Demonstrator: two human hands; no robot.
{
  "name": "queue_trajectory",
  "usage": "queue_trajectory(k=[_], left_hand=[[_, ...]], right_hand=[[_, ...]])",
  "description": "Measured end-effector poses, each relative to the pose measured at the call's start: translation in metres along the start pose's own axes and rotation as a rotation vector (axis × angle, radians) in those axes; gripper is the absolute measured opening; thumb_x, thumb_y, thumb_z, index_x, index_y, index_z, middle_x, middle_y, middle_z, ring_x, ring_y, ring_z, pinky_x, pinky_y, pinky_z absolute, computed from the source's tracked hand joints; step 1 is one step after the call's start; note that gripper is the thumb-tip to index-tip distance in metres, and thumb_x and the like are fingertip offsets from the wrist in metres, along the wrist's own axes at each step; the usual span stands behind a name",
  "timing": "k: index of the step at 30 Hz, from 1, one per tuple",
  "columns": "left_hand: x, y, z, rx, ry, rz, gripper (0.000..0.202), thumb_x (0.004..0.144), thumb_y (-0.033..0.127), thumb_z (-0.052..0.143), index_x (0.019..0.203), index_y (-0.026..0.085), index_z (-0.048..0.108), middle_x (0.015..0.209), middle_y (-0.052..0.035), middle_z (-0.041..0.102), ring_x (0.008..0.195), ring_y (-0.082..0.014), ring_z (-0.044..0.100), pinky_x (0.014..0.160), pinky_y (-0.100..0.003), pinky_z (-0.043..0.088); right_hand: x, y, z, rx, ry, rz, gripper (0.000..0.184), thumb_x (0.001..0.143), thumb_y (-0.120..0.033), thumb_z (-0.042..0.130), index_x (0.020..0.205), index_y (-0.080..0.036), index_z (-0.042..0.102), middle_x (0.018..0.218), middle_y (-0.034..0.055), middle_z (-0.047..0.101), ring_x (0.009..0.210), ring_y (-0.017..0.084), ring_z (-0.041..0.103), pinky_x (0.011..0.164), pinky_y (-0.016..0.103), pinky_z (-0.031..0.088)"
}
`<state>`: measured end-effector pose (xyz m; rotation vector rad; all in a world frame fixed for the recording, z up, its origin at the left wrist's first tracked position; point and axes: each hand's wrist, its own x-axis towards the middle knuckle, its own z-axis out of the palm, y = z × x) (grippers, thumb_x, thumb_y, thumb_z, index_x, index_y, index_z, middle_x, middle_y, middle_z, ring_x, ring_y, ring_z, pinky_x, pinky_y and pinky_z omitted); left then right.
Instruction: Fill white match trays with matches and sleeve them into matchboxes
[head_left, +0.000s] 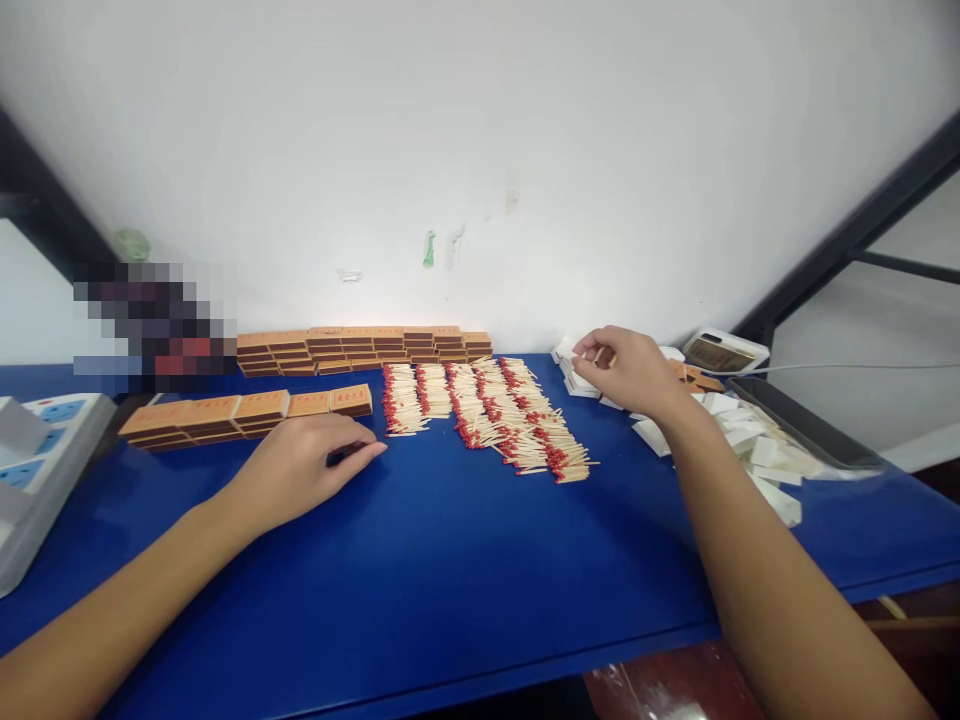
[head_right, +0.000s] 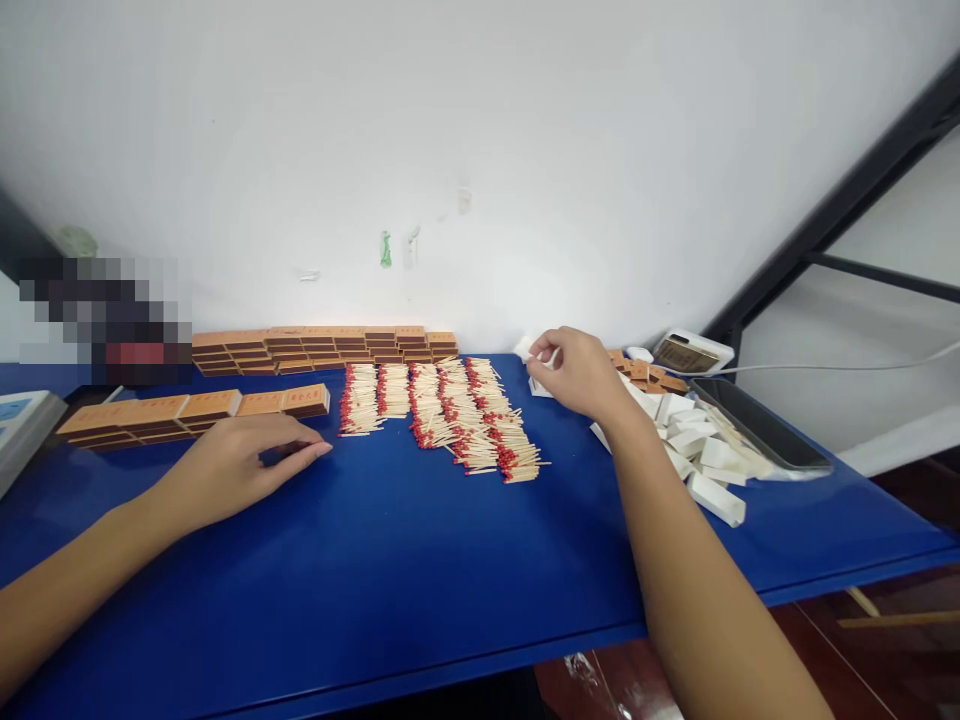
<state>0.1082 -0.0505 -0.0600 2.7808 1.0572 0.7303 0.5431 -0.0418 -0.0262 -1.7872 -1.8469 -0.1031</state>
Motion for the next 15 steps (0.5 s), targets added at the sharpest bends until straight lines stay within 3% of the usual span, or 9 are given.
queue_trajectory(k=[2,4,6,8,11,15], left_hand=[[-0.001,0.002,0.001,-0.012,0.007,-0.008,0.034,0.105,0.049,0.056,0.098,0.024,0.079,0.09,-0.0011,0.081,0.08,-0.0188,0.075,0.071,-0.029,0.057],[-0.002,0.006,0.003,-0.046,0.02,-0.031,0.033,0.102,0.052,0.061,0.112,0.025,0.077,0.097,-0.0021,0.08,0.084,-0.019,0.074,0.076,-0.03,0.059],[-0.004,0.011,0.004,-0.089,0.003,-0.042,0.049,0.095,0.058,0.07,0.132,0.027,0.07,0.115,-0.0047,0.078,0.094,-0.0211,0.075,0.083,-0.032,0.062],[-0.005,0.017,0.005,-0.111,-0.065,-0.02,0.071,0.084,0.065,0.08,0.143,0.03,0.062,0.133,-0.0077,0.072,0.111,-0.0262,0.072,0.094,-0.037,0.062],[-0.006,0.026,0.007,-0.154,-0.186,0.033,0.078,0.074,0.068,0.087,0.14,0.032,0.065,0.136,-0.0095,0.067,0.122,-0.0298,0.067,0.104,-0.042,0.059],[-0.006,0.033,0.008,-0.23,-0.276,0.032,0.049,0.08,0.056,0.086,0.119,0.029,0.075,0.122,-0.0067,0.068,0.11,-0.0246,0.068,0.095,-0.037,0.059]], right_hand=[[-0.011,-0.032,-0.001,0.237,-0.103,-0.113,0.017,0.085,-0.032,0.065,0.091,-0.019,0.073,0.081,0.0045,0.071,0.07,0.018,0.061,0.066,0.031,0.047],[-0.027,-0.066,0.002,0.448,-0.328,-0.239,0.012,0.089,-0.028,0.064,0.092,-0.02,0.072,0.082,0.0021,0.071,0.071,0.016,0.062,0.065,0.029,0.049],[-0.045,-0.098,0.009,0.569,-0.545,-0.396,0.015,0.087,-0.015,0.062,0.094,-0.022,0.073,0.089,0.0003,0.072,0.075,0.014,0.063,0.068,0.027,0.05],[-0.061,-0.122,0.018,0.572,-0.676,-0.509,0.023,0.083,-0.006,0.064,0.096,-0.021,0.074,0.093,-0.0007,0.07,0.073,0.011,0.061,0.069,0.025,0.049],[-0.079,-0.14,0.032,0.5,-0.7,-0.573,0.026,0.081,0.0,0.064,0.094,-0.02,0.074,0.094,-0.0005,0.066,0.073,0.011,0.059,0.067,0.023,0.046],[-0.081,-0.141,0.037,0.424,-0.642,-0.575,0.029,0.088,-0.001,0.06,0.104,-0.021,0.076,0.103,0.0023,0.068,0.079,0.013,0.062,0.073,0.026,0.047]])
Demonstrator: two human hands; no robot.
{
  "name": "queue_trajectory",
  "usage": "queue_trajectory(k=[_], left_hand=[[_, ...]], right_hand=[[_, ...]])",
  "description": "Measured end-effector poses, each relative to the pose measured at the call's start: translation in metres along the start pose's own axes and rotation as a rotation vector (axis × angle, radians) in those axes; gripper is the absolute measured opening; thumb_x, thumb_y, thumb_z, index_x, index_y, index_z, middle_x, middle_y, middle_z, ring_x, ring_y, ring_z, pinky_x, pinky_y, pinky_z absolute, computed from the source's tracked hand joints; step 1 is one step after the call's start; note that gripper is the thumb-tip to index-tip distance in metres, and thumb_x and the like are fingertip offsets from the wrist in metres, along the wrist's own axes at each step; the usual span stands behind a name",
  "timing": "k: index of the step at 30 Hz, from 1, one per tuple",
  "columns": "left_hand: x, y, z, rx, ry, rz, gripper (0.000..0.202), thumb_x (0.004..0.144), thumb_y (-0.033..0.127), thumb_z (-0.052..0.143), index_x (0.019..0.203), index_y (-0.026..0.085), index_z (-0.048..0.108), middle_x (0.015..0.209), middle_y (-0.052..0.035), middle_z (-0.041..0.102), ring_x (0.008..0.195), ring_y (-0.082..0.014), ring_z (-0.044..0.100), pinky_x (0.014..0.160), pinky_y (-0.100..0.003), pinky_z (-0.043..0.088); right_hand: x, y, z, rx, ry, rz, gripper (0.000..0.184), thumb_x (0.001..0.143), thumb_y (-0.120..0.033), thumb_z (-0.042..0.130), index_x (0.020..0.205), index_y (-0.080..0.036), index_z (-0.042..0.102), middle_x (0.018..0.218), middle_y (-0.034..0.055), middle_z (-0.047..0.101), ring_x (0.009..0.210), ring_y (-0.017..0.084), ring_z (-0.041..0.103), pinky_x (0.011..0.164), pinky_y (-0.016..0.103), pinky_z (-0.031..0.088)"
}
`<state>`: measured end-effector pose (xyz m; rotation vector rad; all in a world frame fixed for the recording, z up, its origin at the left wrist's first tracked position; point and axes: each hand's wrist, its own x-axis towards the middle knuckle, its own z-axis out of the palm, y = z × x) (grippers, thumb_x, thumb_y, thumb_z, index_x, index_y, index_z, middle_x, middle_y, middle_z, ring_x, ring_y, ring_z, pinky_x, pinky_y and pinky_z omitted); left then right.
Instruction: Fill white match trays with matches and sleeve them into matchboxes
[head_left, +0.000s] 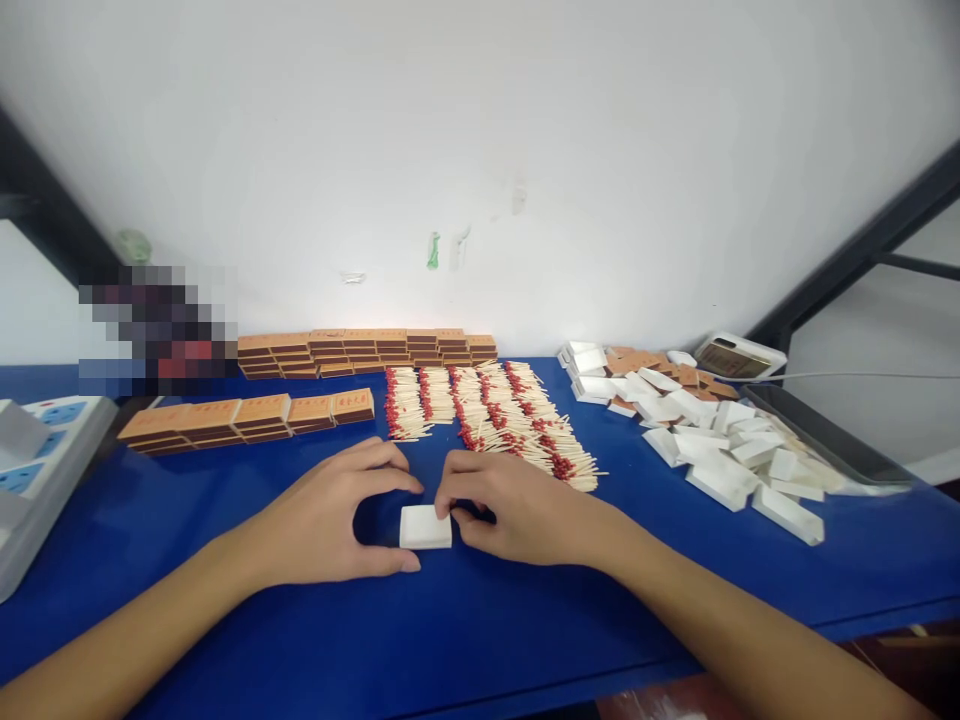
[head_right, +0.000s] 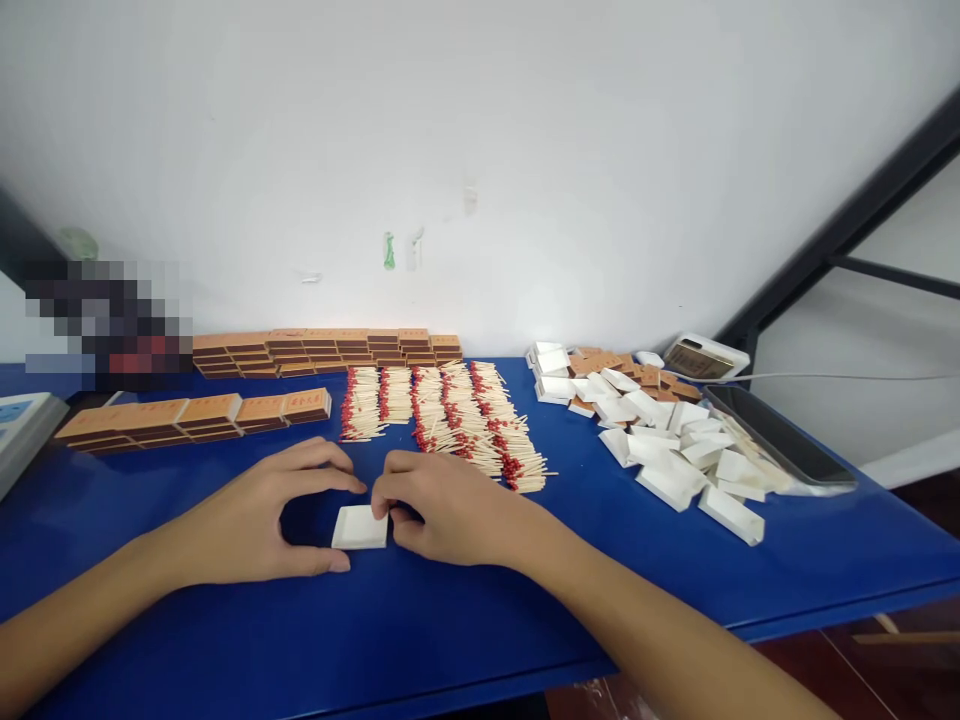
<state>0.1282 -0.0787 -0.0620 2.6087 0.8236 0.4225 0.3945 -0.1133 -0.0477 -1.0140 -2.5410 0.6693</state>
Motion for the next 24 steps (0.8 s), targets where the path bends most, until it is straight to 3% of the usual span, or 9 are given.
queue_trajectory(k=[4,7,10,14,18,24], left_hand=[[0.001,0.0,0.0,-0.028,-0.01,-0.024,0.031,0.088,0.051,0.079,0.109,0.028,0.077,0.114,-0.0046,0.067,0.103,-0.0212,0.067,0.09,-0.034,0.057],[0.002,-0.001,0.0,-0.028,-0.01,-0.022,0.03,0.09,0.049,0.077,0.111,0.028,0.077,0.114,-0.0043,0.067,0.103,-0.0205,0.066,0.091,-0.033,0.055],[0.002,-0.002,0.0,-0.019,0.0,-0.01,0.029,0.091,0.048,0.076,0.113,0.028,0.076,0.114,-0.0041,0.067,0.103,-0.0201,0.066,0.09,-0.033,0.055],[0.0,-0.003,0.0,0.006,0.017,0.013,0.028,0.094,0.046,0.074,0.116,0.028,0.076,0.115,-0.0039,0.068,0.104,-0.0199,0.067,0.091,-0.032,0.055],[0.0,-0.004,-0.001,0.021,0.012,0.023,0.028,0.094,0.046,0.072,0.117,0.029,0.076,0.116,-0.0038,0.068,0.104,-0.0202,0.067,0.09,-0.032,0.055],[0.003,-0.004,-0.003,0.027,0.029,0.016,0.03,0.094,0.048,0.073,0.115,0.027,0.077,0.114,-0.0054,0.07,0.104,-0.0218,0.067,0.091,-0.033,0.056]], right_hand=[[-0.015,0.015,-0.038,-0.055,0.108,0.052,0.029,0.095,-0.01,0.06,0.116,-0.024,0.074,0.112,0.0052,0.072,0.094,0.018,0.067,0.079,0.03,0.051],[-0.043,0.036,-0.077,-0.154,0.276,0.283,0.015,0.098,-0.031,0.066,0.109,-0.025,0.075,0.102,0.0037,0.076,0.082,0.018,0.066,0.07,0.032,0.05],[-0.076,0.058,-0.096,-0.155,0.235,0.456,0.02,0.095,-0.045,0.07,0.094,-0.026,0.077,0.087,0.0021,0.075,0.072,0.018,0.063,0.062,0.032,0.047],[-0.109,0.072,-0.084,-0.046,0.129,0.513,0.025,0.091,-0.051,0.074,0.097,-0.027,0.077,0.093,0.0028,0.076,0.077,0.019,0.065,0.067,0.033,0.051],[-0.127,0.069,-0.068,-0.032,0.197,0.549,0.032,0.09,-0.057,0.075,0.1,-0.027,0.076,0.099,0.005,0.076,0.084,0.021,0.067,0.071,0.035,0.052],[-0.134,0.073,-0.062,-0.044,0.207,0.585,0.039,0.093,-0.064,0.065,0.094,-0.025,0.073,0.098,0.0073,0.074,0.082,0.023,0.066,0.072,0.038,0.053]])
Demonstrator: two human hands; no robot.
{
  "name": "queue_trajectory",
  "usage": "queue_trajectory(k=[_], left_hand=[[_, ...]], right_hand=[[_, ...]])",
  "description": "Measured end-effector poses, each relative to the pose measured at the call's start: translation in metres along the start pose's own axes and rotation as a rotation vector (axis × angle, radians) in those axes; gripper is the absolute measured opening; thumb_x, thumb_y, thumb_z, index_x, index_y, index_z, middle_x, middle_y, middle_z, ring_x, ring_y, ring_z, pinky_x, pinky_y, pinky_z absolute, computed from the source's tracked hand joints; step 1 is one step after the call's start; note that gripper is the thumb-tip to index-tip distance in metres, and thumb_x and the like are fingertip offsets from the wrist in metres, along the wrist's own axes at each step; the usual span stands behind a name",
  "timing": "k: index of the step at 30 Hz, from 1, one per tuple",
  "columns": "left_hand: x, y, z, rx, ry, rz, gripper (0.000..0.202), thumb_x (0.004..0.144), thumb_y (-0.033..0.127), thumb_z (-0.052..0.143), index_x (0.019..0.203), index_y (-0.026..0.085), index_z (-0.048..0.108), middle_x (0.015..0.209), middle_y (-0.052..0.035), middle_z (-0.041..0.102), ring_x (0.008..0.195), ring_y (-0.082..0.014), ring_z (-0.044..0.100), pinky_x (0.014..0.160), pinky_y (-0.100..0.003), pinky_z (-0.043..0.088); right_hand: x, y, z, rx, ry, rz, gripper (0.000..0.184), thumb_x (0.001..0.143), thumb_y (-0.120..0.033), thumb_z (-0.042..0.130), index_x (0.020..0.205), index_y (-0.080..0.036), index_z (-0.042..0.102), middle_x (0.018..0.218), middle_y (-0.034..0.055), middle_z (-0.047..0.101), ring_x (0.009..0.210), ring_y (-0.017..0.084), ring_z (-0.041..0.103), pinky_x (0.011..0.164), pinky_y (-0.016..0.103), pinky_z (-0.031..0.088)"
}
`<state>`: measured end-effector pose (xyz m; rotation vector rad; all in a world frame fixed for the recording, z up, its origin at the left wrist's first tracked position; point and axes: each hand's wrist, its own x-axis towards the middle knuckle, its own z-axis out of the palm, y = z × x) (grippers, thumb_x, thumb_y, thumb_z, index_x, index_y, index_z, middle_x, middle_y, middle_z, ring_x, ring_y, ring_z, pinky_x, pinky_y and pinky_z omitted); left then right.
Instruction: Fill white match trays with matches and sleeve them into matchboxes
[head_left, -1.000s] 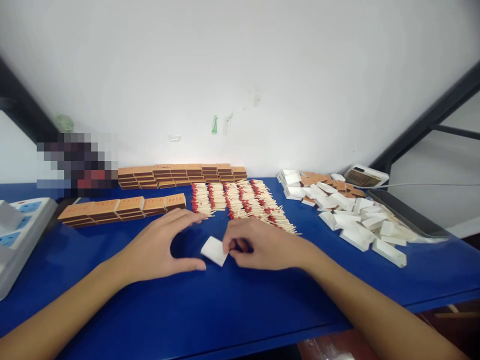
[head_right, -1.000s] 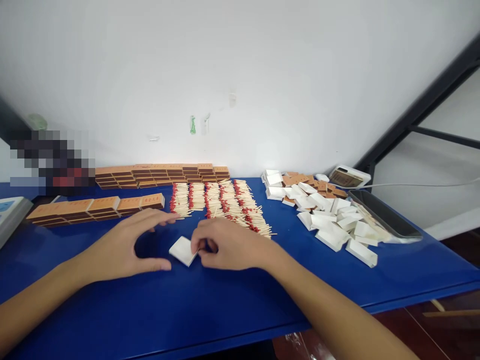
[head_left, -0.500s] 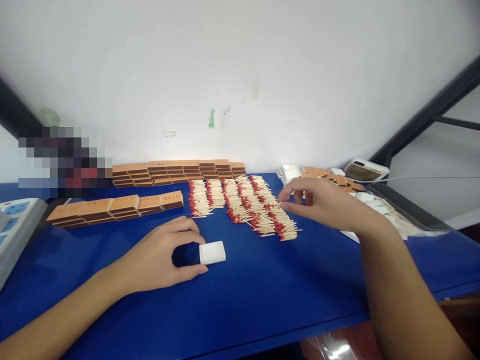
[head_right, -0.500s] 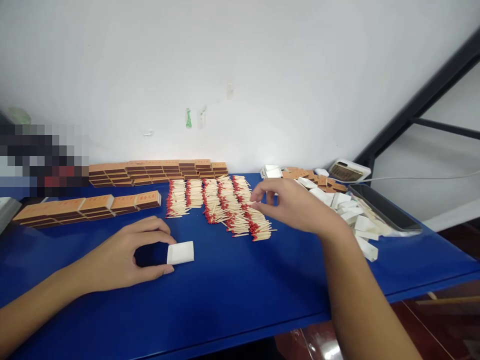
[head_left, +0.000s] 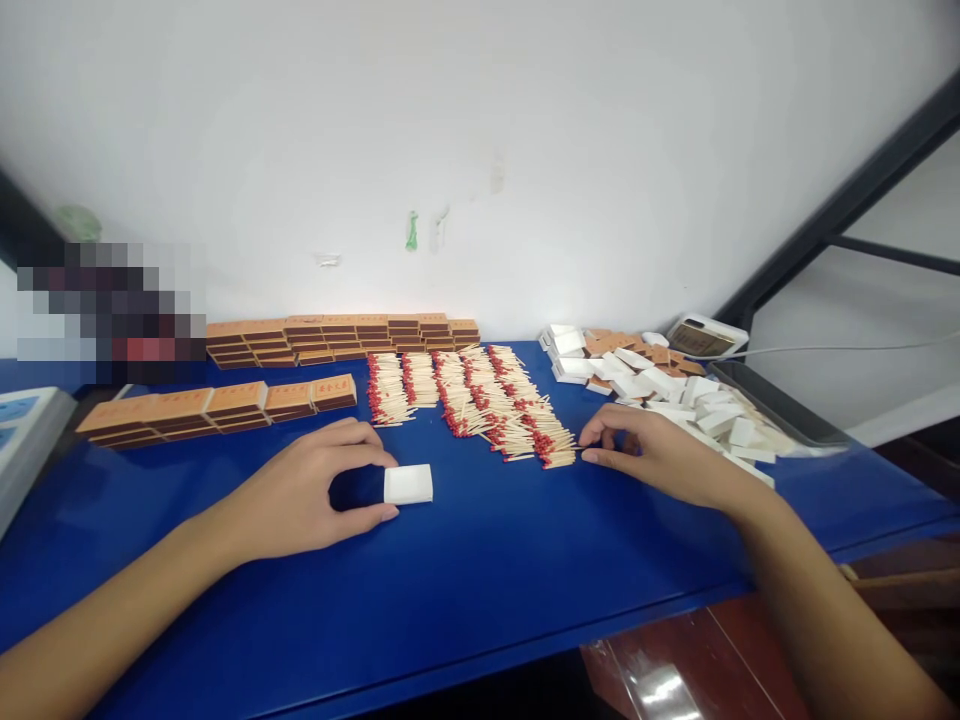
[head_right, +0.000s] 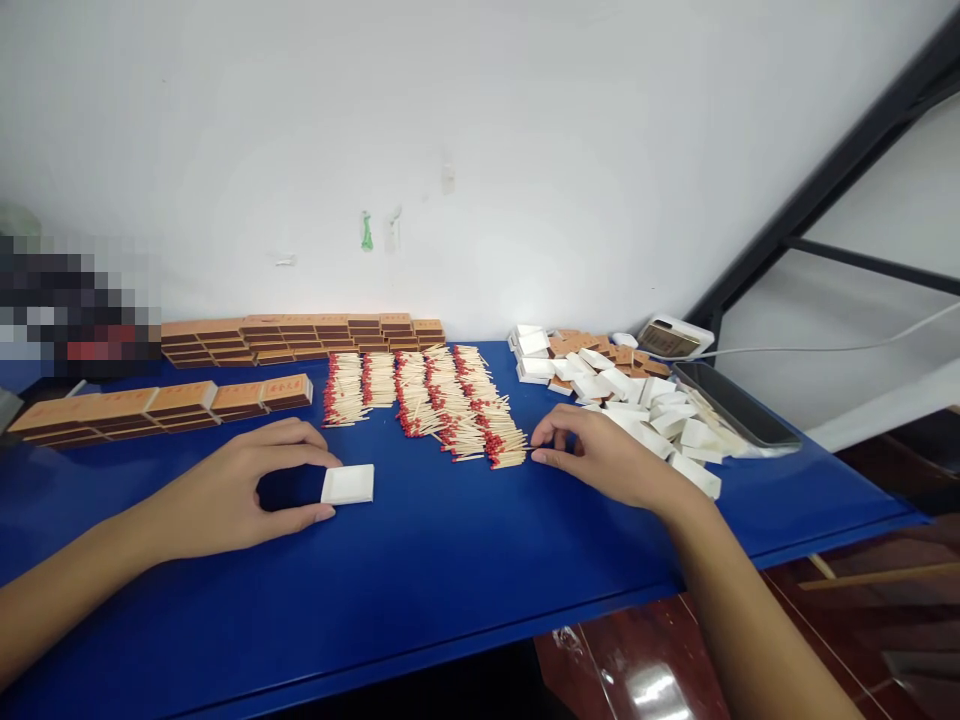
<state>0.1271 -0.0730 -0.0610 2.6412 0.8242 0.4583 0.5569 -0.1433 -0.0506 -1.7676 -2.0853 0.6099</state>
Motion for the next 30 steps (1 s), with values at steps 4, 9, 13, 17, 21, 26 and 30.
queue_trajectory(k=[4,9,13,17,21,26,30], left_hand=[[0.0,0.0,-0.002,0.006,-0.009,-0.005,0.031,0.094,0.049,0.072,0.116,0.027,0.077,0.114,-0.0056,0.07,0.104,-0.022,0.067,0.09,-0.033,0.056],[0.0,0.001,-0.002,0.003,-0.014,-0.004,0.031,0.094,0.049,0.072,0.117,0.028,0.077,0.114,-0.0055,0.07,0.103,-0.0217,0.068,0.089,-0.033,0.056],[0.001,0.001,-0.002,0.001,-0.022,-0.016,0.032,0.094,0.051,0.072,0.116,0.028,0.077,0.114,-0.0052,0.07,0.103,-0.022,0.068,0.089,-0.033,0.056],[0.0,0.0,-0.002,0.007,-0.025,-0.017,0.033,0.094,0.052,0.071,0.118,0.029,0.076,0.115,-0.0051,0.07,0.104,-0.0221,0.067,0.09,-0.034,0.056],[0.0,0.0,-0.002,0.017,-0.024,-0.011,0.034,0.095,0.052,0.071,0.118,0.029,0.076,0.115,-0.0047,0.069,0.104,-0.0215,0.067,0.09,-0.034,0.056],[0.001,0.0,-0.002,0.013,-0.014,-0.004,0.033,0.094,0.051,0.072,0.118,0.029,0.077,0.114,-0.0045,0.07,0.103,-0.0214,0.067,0.09,-0.033,0.056],[0.001,0.001,-0.002,0.008,-0.018,-0.006,0.034,0.094,0.051,0.072,0.117,0.028,0.077,0.115,-0.0047,0.069,0.103,-0.0215,0.067,0.09,-0.034,0.055]], right_hand=[[0.005,0.007,0.004,-0.012,-0.023,-0.024,0.037,0.099,-0.059,0.056,0.093,-0.024,0.069,0.092,0.0068,0.071,0.078,0.023,0.063,0.071,0.038,0.051],[0.003,0.012,0.004,-0.063,-0.013,-0.034,0.031,0.103,-0.051,0.05,0.092,-0.025,0.064,0.093,0.007,0.069,0.082,0.024,0.062,0.076,0.039,0.05],[-0.001,0.014,0.001,-0.101,0.025,-0.044,0.028,0.103,-0.047,0.049,0.093,-0.026,0.062,0.096,0.0075,0.069,0.087,0.026,0.063,0.079,0.04,0.051],[-0.001,0.009,0.004,-0.148,0.096,-0.079,0.024,0.104,-0.044,0.048,0.094,-0.026,0.06,0.098,0.0079,0.069,0.088,0.026,0.064,0.079,0.04,0.051],[0.0,0.003,0.009,-0.179,0.114,-0.125,0.024,0.106,-0.043,0.047,0.095,-0.026,0.058,0.098,0.0083,0.067,0.088,0.026,0.064,0.079,0.039,0.051],[-0.003,0.006,0.006,-0.24,0.138,-0.09,0.022,0.104,-0.041,0.044,0.094,-0.026,0.057,0.099,0.0093,0.067,0.088,0.028,0.064,0.079,0.041,0.05],[-0.006,0.009,0.004,-0.249,0.16,-0.072,0.022,0.104,-0.043,0.044,0.094,-0.027,0.055,0.1,0.0094,0.066,0.088,0.028,0.065,0.079,0.042,0.05]])
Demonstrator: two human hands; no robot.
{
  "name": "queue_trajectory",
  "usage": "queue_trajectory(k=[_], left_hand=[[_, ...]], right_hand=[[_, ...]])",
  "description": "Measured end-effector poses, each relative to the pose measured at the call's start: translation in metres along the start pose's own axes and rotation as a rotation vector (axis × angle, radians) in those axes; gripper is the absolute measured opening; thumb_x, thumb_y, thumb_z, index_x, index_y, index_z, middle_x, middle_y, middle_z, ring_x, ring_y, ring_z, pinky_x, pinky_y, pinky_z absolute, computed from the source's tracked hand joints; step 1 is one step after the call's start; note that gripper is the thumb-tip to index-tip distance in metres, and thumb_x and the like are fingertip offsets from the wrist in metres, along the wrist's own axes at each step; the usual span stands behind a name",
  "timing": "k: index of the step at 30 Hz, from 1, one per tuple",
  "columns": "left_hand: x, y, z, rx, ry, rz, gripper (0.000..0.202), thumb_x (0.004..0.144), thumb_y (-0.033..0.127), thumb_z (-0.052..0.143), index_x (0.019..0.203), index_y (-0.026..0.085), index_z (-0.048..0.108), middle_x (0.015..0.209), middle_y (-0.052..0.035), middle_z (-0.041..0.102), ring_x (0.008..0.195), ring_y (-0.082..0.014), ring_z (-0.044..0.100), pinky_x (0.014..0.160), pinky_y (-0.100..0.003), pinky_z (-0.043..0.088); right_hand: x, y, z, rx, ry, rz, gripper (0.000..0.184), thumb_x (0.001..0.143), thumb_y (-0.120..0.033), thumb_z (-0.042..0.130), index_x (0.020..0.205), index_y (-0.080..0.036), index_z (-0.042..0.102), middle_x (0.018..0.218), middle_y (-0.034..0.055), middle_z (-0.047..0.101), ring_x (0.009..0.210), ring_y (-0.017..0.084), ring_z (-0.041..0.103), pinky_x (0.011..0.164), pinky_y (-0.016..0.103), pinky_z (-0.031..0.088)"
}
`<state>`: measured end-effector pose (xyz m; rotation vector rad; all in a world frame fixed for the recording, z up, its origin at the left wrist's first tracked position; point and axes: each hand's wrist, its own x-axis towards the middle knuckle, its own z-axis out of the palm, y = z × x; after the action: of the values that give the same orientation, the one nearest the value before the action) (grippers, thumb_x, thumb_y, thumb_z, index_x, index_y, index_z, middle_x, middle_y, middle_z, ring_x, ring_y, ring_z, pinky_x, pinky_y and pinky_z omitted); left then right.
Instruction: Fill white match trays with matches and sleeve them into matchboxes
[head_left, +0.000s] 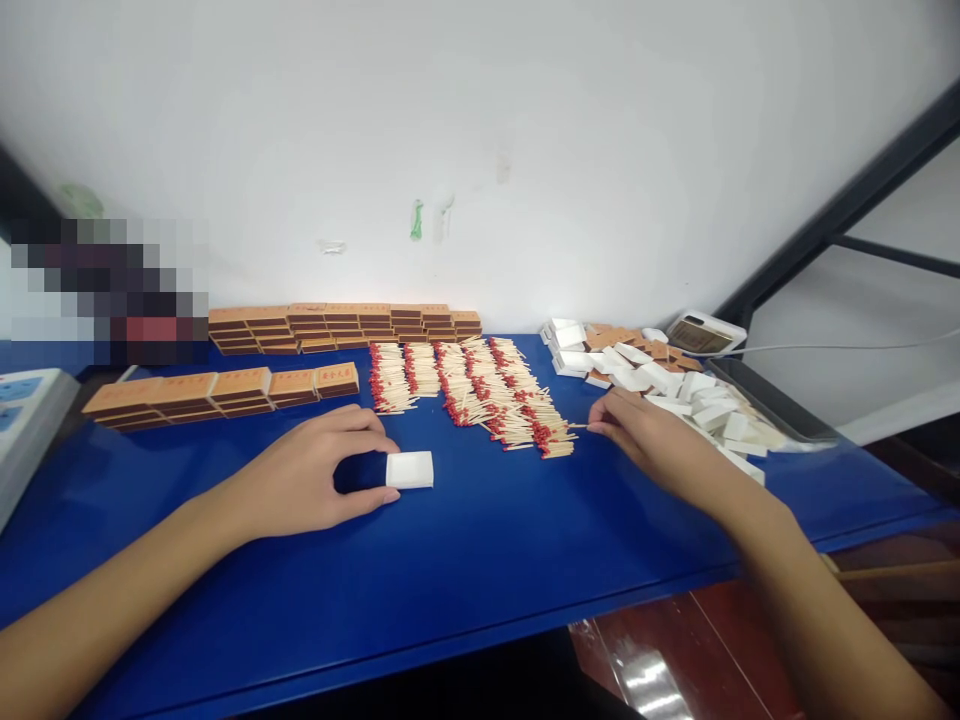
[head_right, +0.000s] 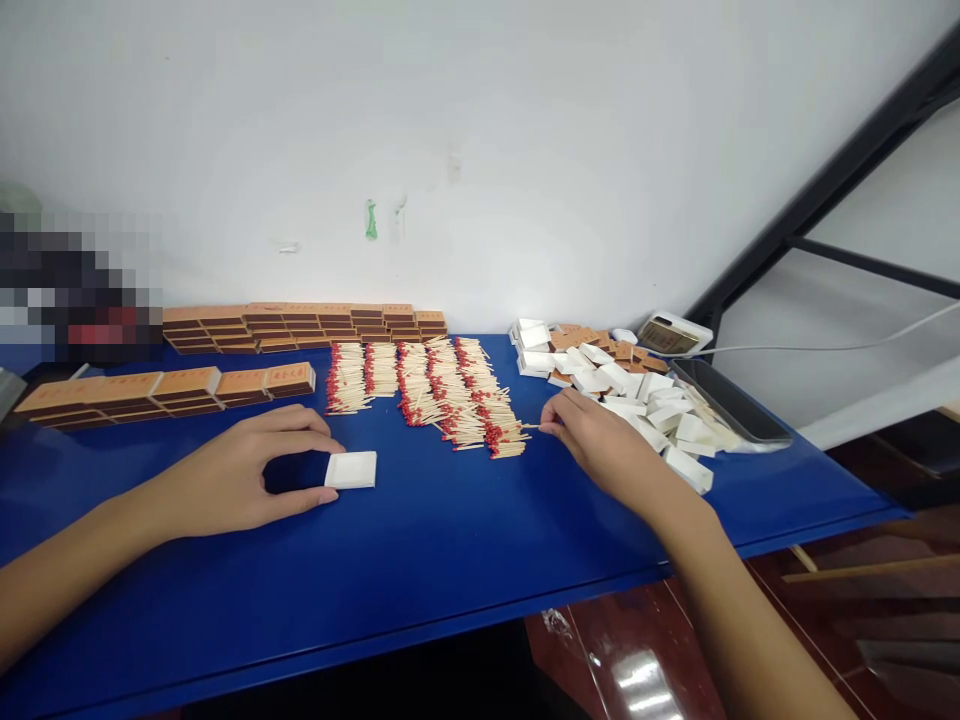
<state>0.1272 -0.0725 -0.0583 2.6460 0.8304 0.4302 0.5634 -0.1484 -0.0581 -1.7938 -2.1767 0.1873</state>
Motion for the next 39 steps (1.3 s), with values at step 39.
queue_trajectory(k=[39], left_hand=[[0.0,0.0,0.0,0.003,-0.007,-0.009,0.035,0.093,0.053,0.071,0.116,0.027,0.079,0.115,-0.0066,0.071,0.104,-0.0236,0.067,0.091,-0.036,0.055]], right_hand=[[-0.007,-0.014,0.023,0.112,-0.053,-0.029,0.028,0.11,-0.046,0.041,0.099,-0.026,0.056,0.103,0.0086,0.064,0.094,0.027,0.06,0.084,0.043,0.049]])
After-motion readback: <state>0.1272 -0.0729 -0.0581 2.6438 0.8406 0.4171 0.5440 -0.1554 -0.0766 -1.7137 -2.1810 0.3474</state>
